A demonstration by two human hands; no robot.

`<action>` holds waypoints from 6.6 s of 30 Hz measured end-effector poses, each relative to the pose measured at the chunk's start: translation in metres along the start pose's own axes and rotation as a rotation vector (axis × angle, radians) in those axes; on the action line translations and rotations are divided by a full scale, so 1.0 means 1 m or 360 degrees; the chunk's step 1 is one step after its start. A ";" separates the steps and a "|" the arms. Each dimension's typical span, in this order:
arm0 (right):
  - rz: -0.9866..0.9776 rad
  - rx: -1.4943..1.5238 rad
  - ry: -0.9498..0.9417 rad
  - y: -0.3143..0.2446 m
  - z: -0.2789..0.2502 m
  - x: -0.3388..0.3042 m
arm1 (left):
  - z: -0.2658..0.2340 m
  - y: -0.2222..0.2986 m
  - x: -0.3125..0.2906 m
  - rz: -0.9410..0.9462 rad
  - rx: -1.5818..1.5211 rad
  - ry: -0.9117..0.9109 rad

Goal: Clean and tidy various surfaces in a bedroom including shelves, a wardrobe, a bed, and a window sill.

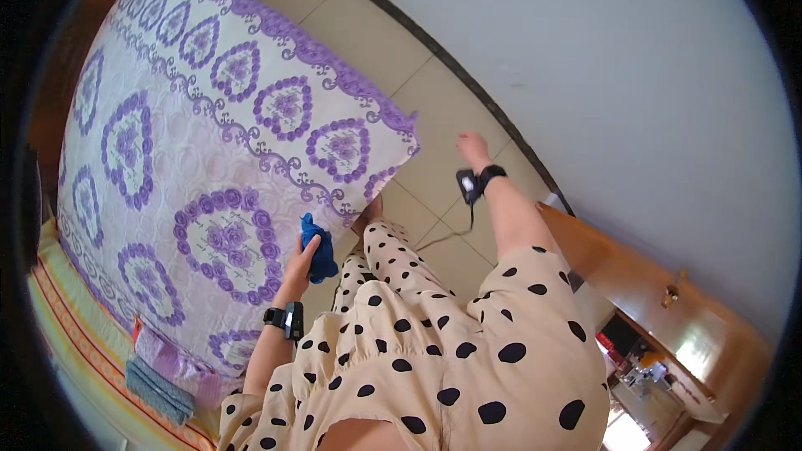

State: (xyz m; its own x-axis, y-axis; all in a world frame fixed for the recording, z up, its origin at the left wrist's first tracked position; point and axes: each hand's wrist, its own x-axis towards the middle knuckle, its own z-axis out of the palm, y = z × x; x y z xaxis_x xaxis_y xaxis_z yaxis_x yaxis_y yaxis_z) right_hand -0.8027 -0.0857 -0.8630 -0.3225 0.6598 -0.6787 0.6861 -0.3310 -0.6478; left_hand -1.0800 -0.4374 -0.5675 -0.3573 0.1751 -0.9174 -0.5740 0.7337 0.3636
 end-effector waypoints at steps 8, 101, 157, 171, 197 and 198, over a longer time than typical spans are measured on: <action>-0.0429 0.0667 -0.0907 -0.113 0.051 -0.179 | 0.042 0.019 0.014 0.0433 0.0374 -0.0412; -0.2316 -0.2496 -0.1854 -0.635 0.373 0.278 | 0.149 0.256 0.291 -0.0049 -0.1164 0.0606; -0.3324 -0.1536 -0.2660 -0.833 0.526 0.338 | -0.063 0.534 0.302 -0.0358 -0.1872 0.0983; -0.2394 -0.1987 -0.1060 -1.280 0.735 0.677 | -0.149 0.720 0.409 -0.0602 -0.1610 0.0986; -0.3084 -0.1609 -0.2252 -1.301 0.800 0.563 | -0.343 0.920 0.483 -0.0306 -0.1282 0.0736; -0.3340 -0.1598 -0.2534 -1.299 0.813 0.565 | -0.352 0.923 0.480 -0.0319 -0.1240 0.0756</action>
State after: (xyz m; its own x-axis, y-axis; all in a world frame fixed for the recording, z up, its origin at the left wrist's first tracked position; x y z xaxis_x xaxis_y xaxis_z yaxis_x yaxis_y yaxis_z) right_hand -2.4061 0.1689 -0.6861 -0.1207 -0.9836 0.1341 -0.8874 0.0463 -0.4587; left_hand -2.0411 0.0929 -0.6153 -0.3634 -0.3199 -0.8750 -0.9282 0.0436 0.3695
